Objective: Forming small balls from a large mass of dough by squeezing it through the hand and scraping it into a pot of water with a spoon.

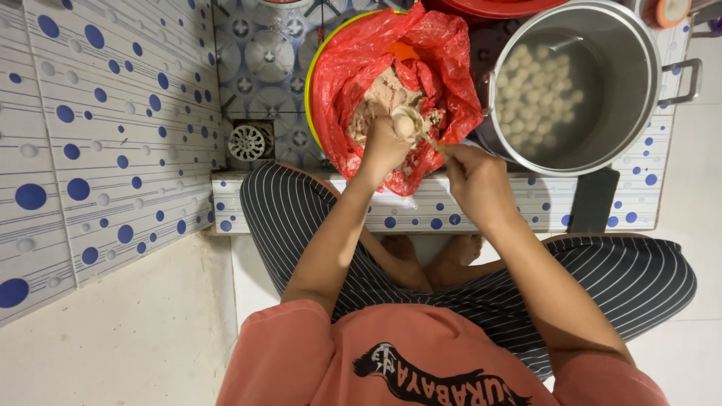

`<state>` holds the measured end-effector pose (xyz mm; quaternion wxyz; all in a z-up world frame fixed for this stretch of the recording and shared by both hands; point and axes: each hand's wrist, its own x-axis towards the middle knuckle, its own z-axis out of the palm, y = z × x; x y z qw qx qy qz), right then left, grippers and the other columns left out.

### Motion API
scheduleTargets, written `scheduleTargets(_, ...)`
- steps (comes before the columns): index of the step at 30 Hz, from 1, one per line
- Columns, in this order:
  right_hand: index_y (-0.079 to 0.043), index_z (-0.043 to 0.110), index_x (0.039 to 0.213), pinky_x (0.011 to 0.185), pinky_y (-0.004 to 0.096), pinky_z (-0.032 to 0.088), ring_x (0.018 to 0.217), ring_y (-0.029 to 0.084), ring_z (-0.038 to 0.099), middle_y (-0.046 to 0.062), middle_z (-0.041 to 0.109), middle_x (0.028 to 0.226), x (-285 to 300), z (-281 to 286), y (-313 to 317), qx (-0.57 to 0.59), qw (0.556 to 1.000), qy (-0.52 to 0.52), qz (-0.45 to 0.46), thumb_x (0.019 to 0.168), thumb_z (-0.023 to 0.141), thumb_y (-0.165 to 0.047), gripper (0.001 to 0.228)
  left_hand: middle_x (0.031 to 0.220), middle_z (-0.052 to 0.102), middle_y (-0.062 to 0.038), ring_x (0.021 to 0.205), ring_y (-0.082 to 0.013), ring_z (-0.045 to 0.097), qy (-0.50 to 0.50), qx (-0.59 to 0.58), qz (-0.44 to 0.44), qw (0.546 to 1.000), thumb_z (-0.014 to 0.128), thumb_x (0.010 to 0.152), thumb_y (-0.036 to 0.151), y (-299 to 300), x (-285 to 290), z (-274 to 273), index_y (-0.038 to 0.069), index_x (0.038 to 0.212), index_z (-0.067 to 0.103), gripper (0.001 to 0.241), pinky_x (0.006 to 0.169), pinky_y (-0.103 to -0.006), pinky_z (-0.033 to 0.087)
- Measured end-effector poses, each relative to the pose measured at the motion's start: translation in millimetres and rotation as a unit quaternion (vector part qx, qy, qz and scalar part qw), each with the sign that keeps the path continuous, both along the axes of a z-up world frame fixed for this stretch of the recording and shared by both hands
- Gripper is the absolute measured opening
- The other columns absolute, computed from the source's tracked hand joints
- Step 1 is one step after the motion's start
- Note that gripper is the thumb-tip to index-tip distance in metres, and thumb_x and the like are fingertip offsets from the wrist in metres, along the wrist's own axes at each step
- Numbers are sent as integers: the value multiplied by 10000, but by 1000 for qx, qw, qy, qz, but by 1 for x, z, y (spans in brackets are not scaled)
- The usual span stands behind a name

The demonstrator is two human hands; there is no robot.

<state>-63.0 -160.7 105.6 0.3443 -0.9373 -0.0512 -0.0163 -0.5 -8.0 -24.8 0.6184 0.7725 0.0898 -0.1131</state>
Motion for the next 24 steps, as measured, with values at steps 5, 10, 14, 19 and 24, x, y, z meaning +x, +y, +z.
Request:
scheduleTargets(5,-60,792,1033,397,215,377,440,77,517,75,651,610,-2,-20,-21,229,952,183,-83,900,704,11,174,755,735,-94,891,-348,752,23,179,-58,982,733,789,321,3,5,-27,122,895,762,228,743,-489,614)
scheduleTargets(10,36,756,1046,348,203,305,412,35,427,150,634,641,14,-2,-68,295,923,211,-132,897,672,29,171,728,717,-54,846,-335,751,28,244,-93,965,711,819,352,7,13,-53,232,843,745,127,710,-464,627)
scheduleTargets(14,-83,802,988,490,301,446,566,213,606,109,652,665,46,-89,-175,44,983,80,-161,902,706,-21,142,858,729,-214,956,-461,703,-14,185,-35,982,697,840,210,15,9,-34,82,924,753,163,819,-546,576)
scheduleTargets(19,-184,833,1059,647,365,589,680,260,732,36,721,715,74,-233,-278,-148,972,65,-171,922,754,-70,195,881,713,-218,956,-460,688,-36,181,-13,983,717,834,225,18,14,-58,81,894,726,156,810,-545,558)
scheduleTargets(24,-41,806,1133,664,456,608,793,359,747,199,755,840,80,-232,-264,-81,969,64,-225,967,715,16,198,860,687,-184,964,-425,692,-33,208,13,977,723,807,262,27,27,-59,113,861,734,159,821,-488,565)
